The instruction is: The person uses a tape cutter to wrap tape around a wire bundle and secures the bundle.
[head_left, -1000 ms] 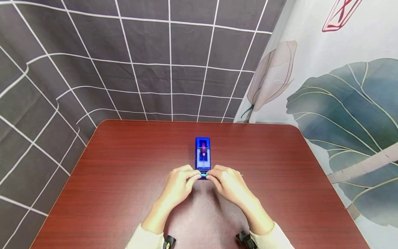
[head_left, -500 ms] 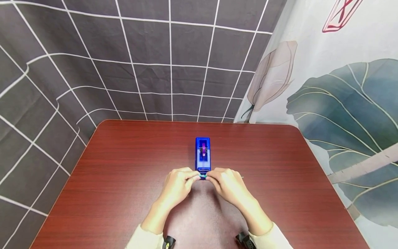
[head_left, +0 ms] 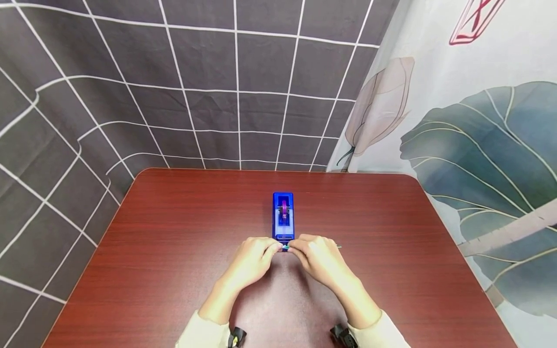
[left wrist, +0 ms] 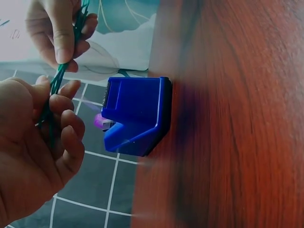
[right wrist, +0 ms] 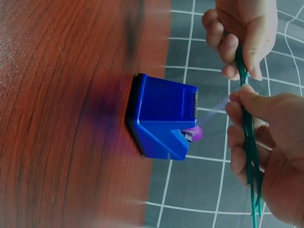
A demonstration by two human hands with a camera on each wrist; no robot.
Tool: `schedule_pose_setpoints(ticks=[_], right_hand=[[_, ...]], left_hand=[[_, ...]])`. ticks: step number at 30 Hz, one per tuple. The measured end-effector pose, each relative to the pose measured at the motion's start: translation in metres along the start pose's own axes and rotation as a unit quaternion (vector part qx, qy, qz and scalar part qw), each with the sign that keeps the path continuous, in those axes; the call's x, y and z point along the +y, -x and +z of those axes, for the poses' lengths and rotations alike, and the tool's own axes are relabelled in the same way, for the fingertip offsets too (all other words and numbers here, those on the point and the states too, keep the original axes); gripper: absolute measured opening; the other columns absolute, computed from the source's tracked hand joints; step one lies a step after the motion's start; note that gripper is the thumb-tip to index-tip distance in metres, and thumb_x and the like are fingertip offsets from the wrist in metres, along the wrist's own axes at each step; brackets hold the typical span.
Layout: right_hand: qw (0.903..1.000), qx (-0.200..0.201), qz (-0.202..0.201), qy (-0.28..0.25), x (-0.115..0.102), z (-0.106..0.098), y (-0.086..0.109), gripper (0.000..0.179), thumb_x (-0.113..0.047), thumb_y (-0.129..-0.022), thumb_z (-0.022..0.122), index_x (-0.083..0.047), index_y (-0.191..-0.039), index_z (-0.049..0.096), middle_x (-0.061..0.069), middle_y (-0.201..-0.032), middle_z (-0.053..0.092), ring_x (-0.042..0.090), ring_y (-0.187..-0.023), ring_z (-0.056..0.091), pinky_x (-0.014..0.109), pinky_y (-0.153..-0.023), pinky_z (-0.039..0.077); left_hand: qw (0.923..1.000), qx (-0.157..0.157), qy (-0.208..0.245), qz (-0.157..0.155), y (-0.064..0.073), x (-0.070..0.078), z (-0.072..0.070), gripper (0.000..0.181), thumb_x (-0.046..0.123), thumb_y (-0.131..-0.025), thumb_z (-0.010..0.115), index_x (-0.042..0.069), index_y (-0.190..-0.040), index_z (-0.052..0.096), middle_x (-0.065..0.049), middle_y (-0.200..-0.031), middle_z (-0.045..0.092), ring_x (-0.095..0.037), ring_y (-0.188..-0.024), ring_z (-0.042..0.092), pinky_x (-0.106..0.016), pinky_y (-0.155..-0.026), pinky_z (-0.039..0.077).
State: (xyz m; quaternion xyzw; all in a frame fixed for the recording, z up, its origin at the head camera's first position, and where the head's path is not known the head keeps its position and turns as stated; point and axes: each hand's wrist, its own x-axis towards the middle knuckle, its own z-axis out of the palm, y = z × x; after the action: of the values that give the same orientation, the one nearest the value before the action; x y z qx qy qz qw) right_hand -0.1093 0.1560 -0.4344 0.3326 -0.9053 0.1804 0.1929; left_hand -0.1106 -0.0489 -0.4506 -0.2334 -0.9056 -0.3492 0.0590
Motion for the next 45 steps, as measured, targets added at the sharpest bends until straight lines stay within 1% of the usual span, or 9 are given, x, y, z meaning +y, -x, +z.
schedule_pose_setpoints(ticks=[3, 7, 14, 22, 25, 29, 33, 38, 45], right_hand=[[0.9998, -0.015, 0.012, 0.0, -0.0007, -0.0008, 0.0005, 0.003, -0.016, -0.088, 0.077, -0.017, -0.089, 0.075, -0.008, -0.074, 0.064, 0.011, -0.062, 0.063, 0.036, -0.055, 0.052], [0.9987, -0.044, 0.028, 0.0, -0.0019, -0.0014, 0.0004, 0.003, -0.019, -0.091, 0.074, -0.016, -0.093, 0.075, -0.008, -0.076, 0.064, 0.011, -0.065, 0.064, 0.037, -0.057, 0.053], [0.9955, -0.075, 0.057, -0.014, -0.0011, -0.0025, -0.0007, 0.011, -0.018, -0.096, 0.068, -0.016, -0.086, 0.071, -0.009, -0.073, 0.055, 0.009, -0.062, 0.056, 0.034, -0.055, 0.05], [0.9928, -0.09, 0.076, -0.023, -0.0006, -0.0016, -0.0019, 0.011, -0.019, -0.097, 0.066, -0.018, -0.087, 0.071, -0.009, -0.077, 0.066, 0.011, -0.069, 0.065, 0.038, -0.058, 0.053], [0.9928, -0.089, 0.076, -0.024, -0.0003, -0.0009, -0.0013, 0.011, -0.019, -0.098, 0.066, -0.018, -0.089, 0.072, -0.008, -0.08, 0.068, 0.011, -0.072, 0.067, 0.038, -0.06, 0.054], [0.994, -0.083, 0.068, -0.022, 0.0004, -0.0002, -0.0002, 0.01, -0.018, -0.097, 0.067, -0.017, -0.089, 0.072, -0.008, -0.077, 0.064, 0.011, -0.069, 0.064, 0.038, -0.059, 0.053], [0.9957, -0.07, 0.058, -0.019, 0.0012, 0.0002, 0.0006, 0.008, -0.018, -0.095, 0.07, -0.017, -0.087, 0.072, -0.009, -0.073, 0.059, 0.011, -0.063, 0.06, 0.037, -0.055, 0.052], [0.997, -0.054, 0.053, -0.014, 0.002, 0.0005, 0.0013, 0.006, -0.018, -0.093, 0.072, -0.017, -0.088, 0.073, -0.008, -0.074, 0.06, 0.011, -0.064, 0.061, 0.038, -0.056, 0.052], [0.998, -0.037, 0.049, -0.016, 0.0022, 0.0022, 0.0025, 0.007, -0.018, -0.093, 0.072, -0.017, -0.087, 0.074, -0.008, -0.075, 0.06, 0.01, -0.064, 0.061, 0.037, -0.057, 0.053]], left_hand=[[0.9998, -0.001, 0.017, 0.004, -0.0002, -0.0006, 0.0014, 0.02, 0.017, -0.101, 0.061, 0.015, -0.085, 0.074, 0.007, -0.082, 0.071, -0.008, -0.072, 0.062, -0.035, -0.067, 0.052], [0.9996, -0.002, 0.028, 0.0, 0.0004, -0.0016, 0.0028, 0.018, 0.015, -0.1, 0.062, 0.013, -0.087, 0.075, 0.006, -0.084, 0.071, -0.009, -0.075, 0.063, -0.034, -0.069, 0.053], [0.9991, 0.005, 0.041, 0.012, 0.0004, -0.0042, 0.0054, 0.014, 0.01, -0.098, 0.064, 0.014, -0.091, 0.076, 0.003, -0.091, 0.074, -0.01, -0.083, 0.068, -0.034, -0.075, 0.055], [0.9987, 0.005, 0.049, 0.012, 0.0003, -0.0056, 0.0071, 0.013, 0.011, -0.097, 0.065, 0.012, -0.092, 0.077, 0.001, -0.094, 0.075, -0.012, -0.087, 0.07, -0.035, -0.078, 0.056], [0.9988, 0.008, 0.046, 0.013, 0.0006, -0.006, 0.0077, 0.012, 0.012, -0.098, 0.065, 0.011, -0.093, 0.076, 0.001, -0.092, 0.074, -0.012, -0.085, 0.069, -0.035, -0.077, 0.055], [0.9987, 0.022, 0.04, 0.022, 0.0011, -0.0063, 0.0086, 0.013, 0.015, -0.098, 0.066, 0.011, -0.092, 0.076, 0.004, -0.088, 0.072, -0.009, -0.079, 0.067, -0.033, -0.073, 0.054], [0.9983, 0.035, 0.037, 0.027, 0.0018, -0.0067, 0.0085, 0.01, 0.016, -0.096, 0.069, 0.012, -0.091, 0.078, 0.008, -0.08, 0.067, -0.004, -0.069, 0.058, -0.028, -0.065, 0.05], [0.9976, 0.045, 0.039, 0.034, 0.0028, -0.0077, 0.0084, 0.009, 0.018, -0.094, 0.072, 0.014, -0.091, 0.079, 0.011, -0.074, 0.06, -0.001, -0.063, 0.048, -0.024, -0.059, 0.044], [0.9978, 0.056, 0.015, 0.034, 0.003, -0.0077, 0.0087, 0.006, 0.019, -0.092, 0.075, 0.017, -0.09, 0.08, 0.012, -0.073, 0.061, 0.0, -0.062, 0.049, -0.024, -0.058, 0.044]])
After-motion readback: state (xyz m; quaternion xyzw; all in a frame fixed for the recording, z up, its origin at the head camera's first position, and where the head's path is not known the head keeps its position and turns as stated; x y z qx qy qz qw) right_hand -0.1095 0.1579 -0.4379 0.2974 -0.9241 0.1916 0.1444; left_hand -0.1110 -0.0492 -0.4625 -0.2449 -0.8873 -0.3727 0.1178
